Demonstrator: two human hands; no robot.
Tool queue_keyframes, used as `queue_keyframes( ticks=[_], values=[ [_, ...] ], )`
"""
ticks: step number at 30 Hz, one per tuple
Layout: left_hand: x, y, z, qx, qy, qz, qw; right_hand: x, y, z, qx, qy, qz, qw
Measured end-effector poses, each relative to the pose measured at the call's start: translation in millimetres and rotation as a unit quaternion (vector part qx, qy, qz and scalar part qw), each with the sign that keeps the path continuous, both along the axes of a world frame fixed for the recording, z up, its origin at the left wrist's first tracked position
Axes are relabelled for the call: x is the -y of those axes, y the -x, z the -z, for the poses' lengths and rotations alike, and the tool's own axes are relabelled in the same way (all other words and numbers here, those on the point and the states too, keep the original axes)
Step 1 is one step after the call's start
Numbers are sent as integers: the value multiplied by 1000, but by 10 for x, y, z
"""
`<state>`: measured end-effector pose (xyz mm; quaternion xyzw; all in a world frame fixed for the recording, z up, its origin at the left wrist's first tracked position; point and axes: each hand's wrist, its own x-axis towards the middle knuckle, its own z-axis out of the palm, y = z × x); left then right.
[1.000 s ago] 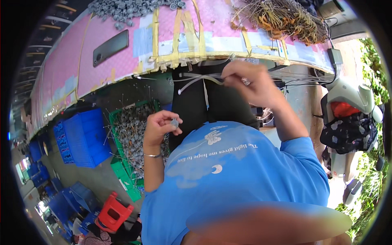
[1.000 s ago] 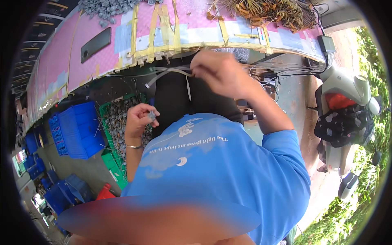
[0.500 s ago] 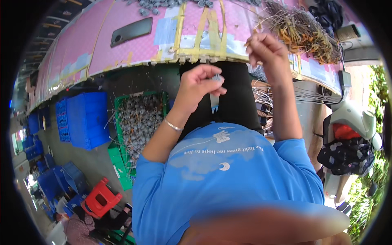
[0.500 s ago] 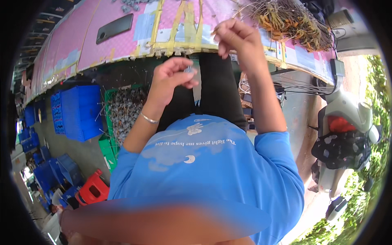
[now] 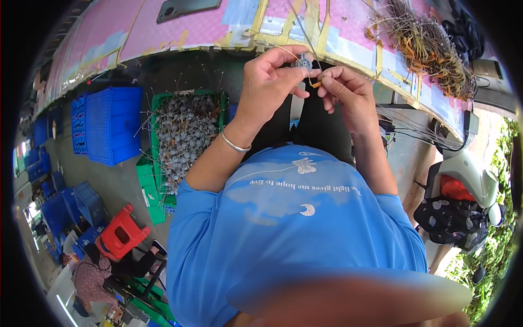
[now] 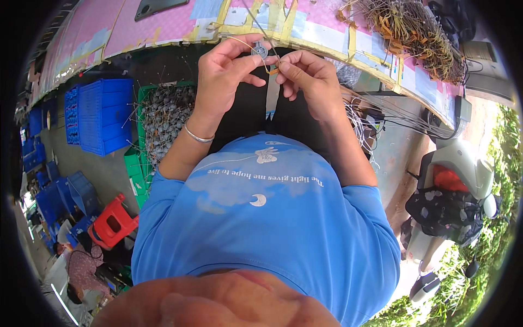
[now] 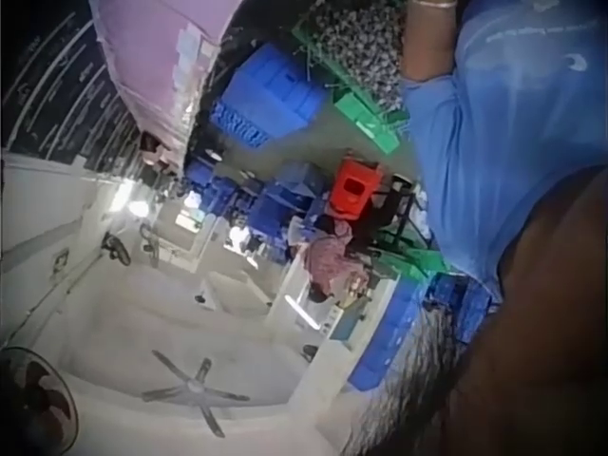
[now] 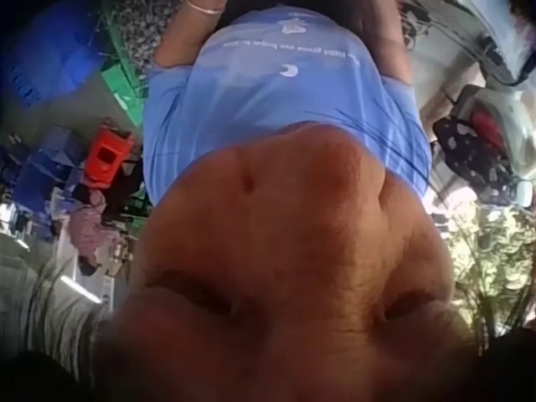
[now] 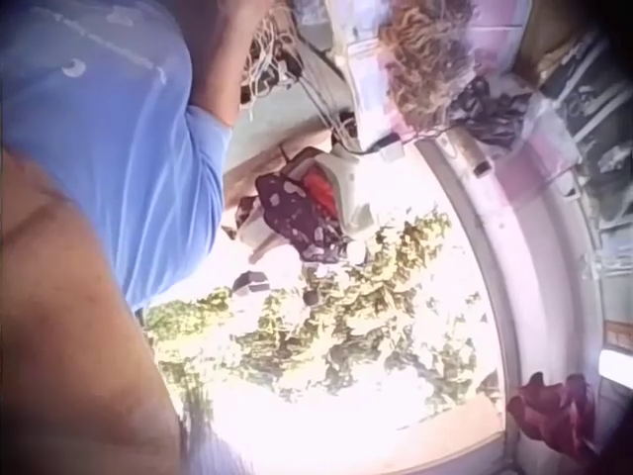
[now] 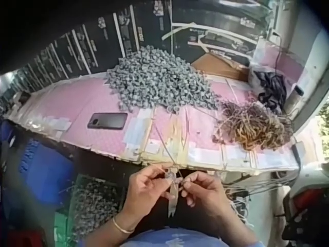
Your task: Manually assembling small circular electronic components by attaching wires and housings at a factory workbench.
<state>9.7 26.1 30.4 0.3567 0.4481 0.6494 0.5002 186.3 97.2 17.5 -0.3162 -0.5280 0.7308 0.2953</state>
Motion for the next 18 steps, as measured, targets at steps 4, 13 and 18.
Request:
queue_keyframes(
  ticks=[4,13,18],
  values=[
    [30,34,17,45,18,-12,999,105,11,31,-3,24,-8,1000],
    [110,93,83,52,9,-35,998,428,38,194,-17,-125,42,991],
    [157,124,41,94,25,38,995,171,115,308,74,-365,31,928]
  ],
)
